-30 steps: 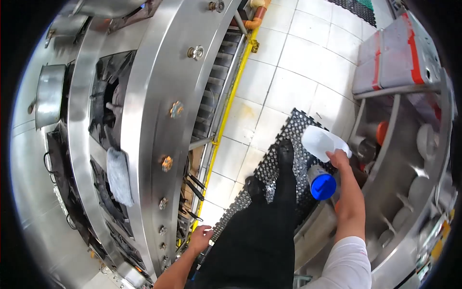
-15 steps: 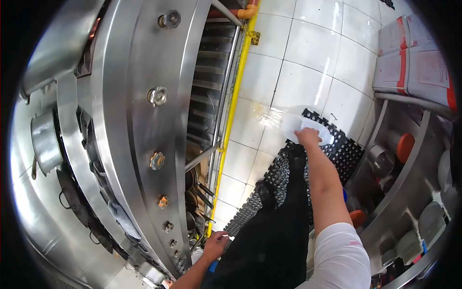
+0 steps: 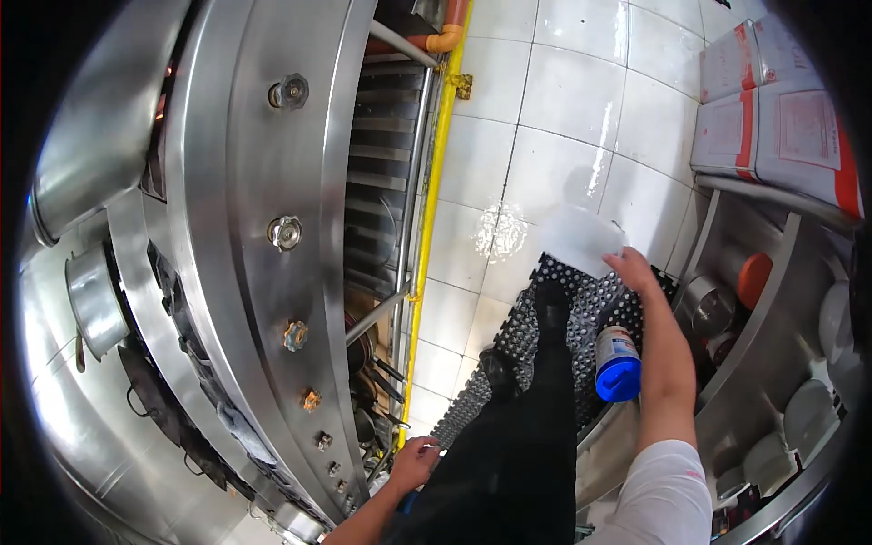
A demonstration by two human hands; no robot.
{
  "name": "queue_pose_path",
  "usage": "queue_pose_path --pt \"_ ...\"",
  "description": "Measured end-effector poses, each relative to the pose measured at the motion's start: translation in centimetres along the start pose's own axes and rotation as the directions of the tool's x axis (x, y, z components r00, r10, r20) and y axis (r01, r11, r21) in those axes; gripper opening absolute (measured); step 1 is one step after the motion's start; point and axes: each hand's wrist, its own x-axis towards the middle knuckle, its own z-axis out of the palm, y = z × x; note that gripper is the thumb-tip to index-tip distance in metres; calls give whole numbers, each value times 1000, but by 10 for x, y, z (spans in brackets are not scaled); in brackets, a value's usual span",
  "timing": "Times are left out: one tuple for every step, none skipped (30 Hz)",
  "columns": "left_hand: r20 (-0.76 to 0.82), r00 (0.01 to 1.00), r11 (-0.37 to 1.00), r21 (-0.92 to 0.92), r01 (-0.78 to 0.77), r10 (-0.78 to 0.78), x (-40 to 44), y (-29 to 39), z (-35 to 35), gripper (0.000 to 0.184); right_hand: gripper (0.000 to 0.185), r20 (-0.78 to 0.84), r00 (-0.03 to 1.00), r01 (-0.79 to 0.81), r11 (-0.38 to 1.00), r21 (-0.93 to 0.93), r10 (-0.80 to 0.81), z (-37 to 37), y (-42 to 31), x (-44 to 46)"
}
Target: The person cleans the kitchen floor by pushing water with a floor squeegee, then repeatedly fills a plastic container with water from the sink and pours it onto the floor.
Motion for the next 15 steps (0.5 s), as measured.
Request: queue_pose_path --pt "-2 1000 1000 -5 -3 2 0 1 0 28 42 -79 997 11 1000 -1 -11 -12 11 -5" --pt "-3 1000 1000 -13 -6 6 1 3 0 28 47 -90 996 -13 999 -32 10 -23 27 -5" --pt "-4 1000 1000 -14 -7 7 1 7 -1 28 51 -102 994 -36 997 -63 29 -33 37 -4" --pt "-10 1000 1000 10 -10 11 -1 12 -2 28 51 -102 994 -34 997 -65 28 -39 46 -2" --pt "-17 1000 999 35 -12 13 -2 15 -3 27 56 -166 977 -167 964 -205 134 -47 47 -3" --pt "-18 1000 999 33 -10 11 -2 15 -2 27 61 -243 943 -301 895 -330 228 -51 48 -2" --pt "-18 1000 1000 29 2 -2 -3 14 -1 27 70 -247 915 -392 845 -363 319 -54 48 2" --pt "-18 1000 1000 24 15 -15 -3 13 0 26 70 -245 916 -391 845 -365 318 -53 41 7" --pt "-19 1000 1000 22 18 -17 -3 12 1 26 73 -281 889 -448 813 -371 362 -49 28 11" --pt "-3 1000 999 24 25 -25 -3 10 1 26 76 -317 859 -503 780 -373 402 -44 15 18" --pt "12 999 999 28 31 -32 -3 9 1 26 79 -339 835 -540 759 -363 432 -33 8 34" --pt "8 999 999 27 31 -31 -3 8 2 26 78 -327 843 -529 769 -359 427 -21 -5 51" --pt "12 999 999 26 34 -34 -3 6 2 26 77 -315 849 -519 778 -353 424 -7 -20 67" --pt "18 999 999 27 36 -36 -3 5 2 27 75 -321 845 -527 768 -364 428 12 -35 92" --pt "17 999 999 31 34 -35 -3 7 0 27 76 -241 887 -458 815 -355 393 22 -61 105"
